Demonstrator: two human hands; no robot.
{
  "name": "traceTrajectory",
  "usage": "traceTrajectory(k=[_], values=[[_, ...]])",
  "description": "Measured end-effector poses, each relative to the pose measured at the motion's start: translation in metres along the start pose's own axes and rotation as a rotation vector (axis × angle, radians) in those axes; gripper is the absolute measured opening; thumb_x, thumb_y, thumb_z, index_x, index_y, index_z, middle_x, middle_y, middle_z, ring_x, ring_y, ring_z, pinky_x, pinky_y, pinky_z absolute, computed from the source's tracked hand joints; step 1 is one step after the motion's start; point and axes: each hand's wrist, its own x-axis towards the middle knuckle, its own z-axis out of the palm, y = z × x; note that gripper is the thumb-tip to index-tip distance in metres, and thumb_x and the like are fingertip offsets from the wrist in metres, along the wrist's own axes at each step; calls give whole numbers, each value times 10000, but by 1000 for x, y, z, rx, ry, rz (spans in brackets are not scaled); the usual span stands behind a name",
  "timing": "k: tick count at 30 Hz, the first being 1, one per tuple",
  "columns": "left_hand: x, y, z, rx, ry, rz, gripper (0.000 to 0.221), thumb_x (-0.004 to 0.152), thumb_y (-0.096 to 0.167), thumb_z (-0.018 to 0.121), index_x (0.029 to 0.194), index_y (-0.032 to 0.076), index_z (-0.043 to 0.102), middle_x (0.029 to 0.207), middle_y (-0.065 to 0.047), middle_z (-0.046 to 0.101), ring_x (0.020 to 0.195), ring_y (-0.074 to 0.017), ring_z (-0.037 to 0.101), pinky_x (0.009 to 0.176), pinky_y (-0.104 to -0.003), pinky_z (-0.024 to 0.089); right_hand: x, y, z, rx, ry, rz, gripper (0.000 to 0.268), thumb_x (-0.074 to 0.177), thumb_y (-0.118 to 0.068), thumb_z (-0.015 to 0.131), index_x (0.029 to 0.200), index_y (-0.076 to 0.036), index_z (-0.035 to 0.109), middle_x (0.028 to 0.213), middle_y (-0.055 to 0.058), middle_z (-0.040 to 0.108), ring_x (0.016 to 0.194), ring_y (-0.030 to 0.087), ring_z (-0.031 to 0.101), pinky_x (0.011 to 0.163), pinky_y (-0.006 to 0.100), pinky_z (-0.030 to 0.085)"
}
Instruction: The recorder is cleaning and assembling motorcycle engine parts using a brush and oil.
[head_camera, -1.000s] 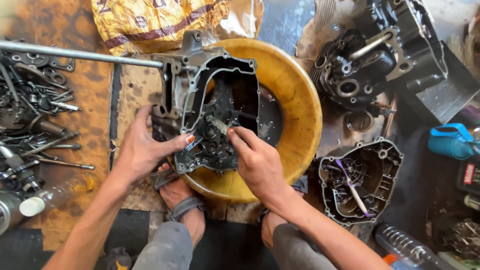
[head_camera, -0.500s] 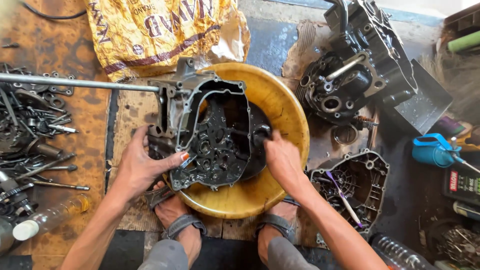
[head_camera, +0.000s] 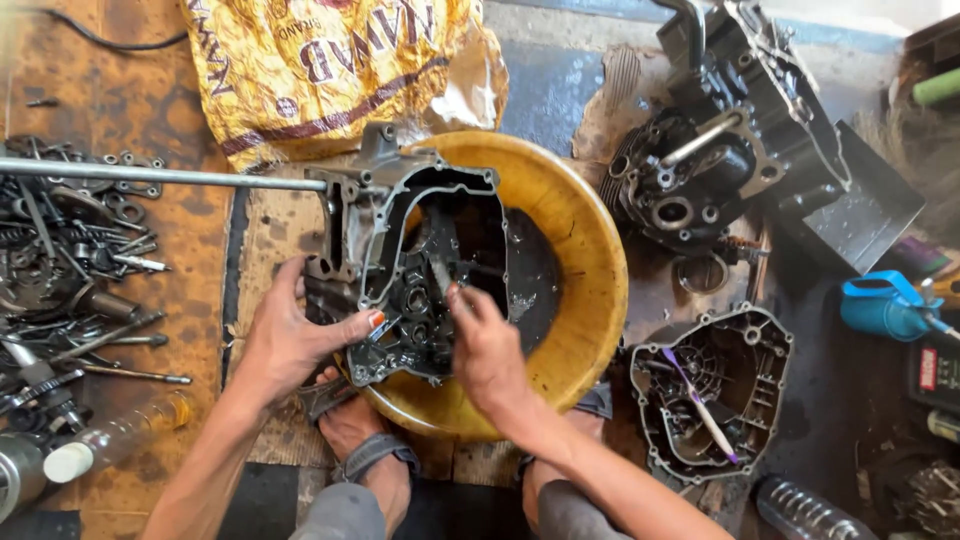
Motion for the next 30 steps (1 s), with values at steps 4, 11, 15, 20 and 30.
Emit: traceTrajectory(k=[4, 11, 15, 20, 30], values=[[-10, 17, 5, -9, -30, -34, 1133, 595, 401, 932, 1467, -79, 391, 1212, -236, 694, 1087, -291, 710, 915, -361, 565, 20, 6, -26, -83, 142, -11, 367, 919, 110, 539, 1222, -55, 666, 1163, 179, 722, 932, 334, 750, 793, 385, 641], [-2, 9, 1, 67, -14, 7, 1114, 604, 394, 947, 1445, -73, 385, 1174, -207, 690, 1037, -278, 705, 889, -395, 561, -24, 32, -18, -98, 96, -279, 488, 798, 121, 544, 1242, -53, 649, 1200, 172, 686, 1028, 368, 743, 859, 415, 640], [-11, 13, 6, 17, -17, -40, 1052, 598, 401, 911, 1433, -29, 436, 1130, -168, 729, 982, -257, 728, 852, -379, 598, 13, 2, -35, -206, 4, -18, 449, 804, 137, 576, 1211, -19, 683, 1212, 187, 710, 939, 387, 727, 797, 430, 618], [-2, 15, 4, 1, -7, -1, 1074, 608, 383, 937, 1446, -52, 425, 1171, -165, 706, 1044, -242, 712, 912, -364, 566, 12, -8, -42, -194, -24, -49, 398, 792, 61, 641, 1178, -30, 683, 1164, 190, 691, 941, 388, 725, 805, 425, 597], [-11, -6, 8, 91, 28, -65, 1150, 587, 424, 924, 1480, -66, 391, 1236, -246, 667, 1119, -310, 675, 977, -414, 533, 14, -6, -28, -169, -28, 158, 471, 773, 127, 560, 1193, -26, 711, 1200, 189, 702, 951, 411, 714, 831, 442, 593]])
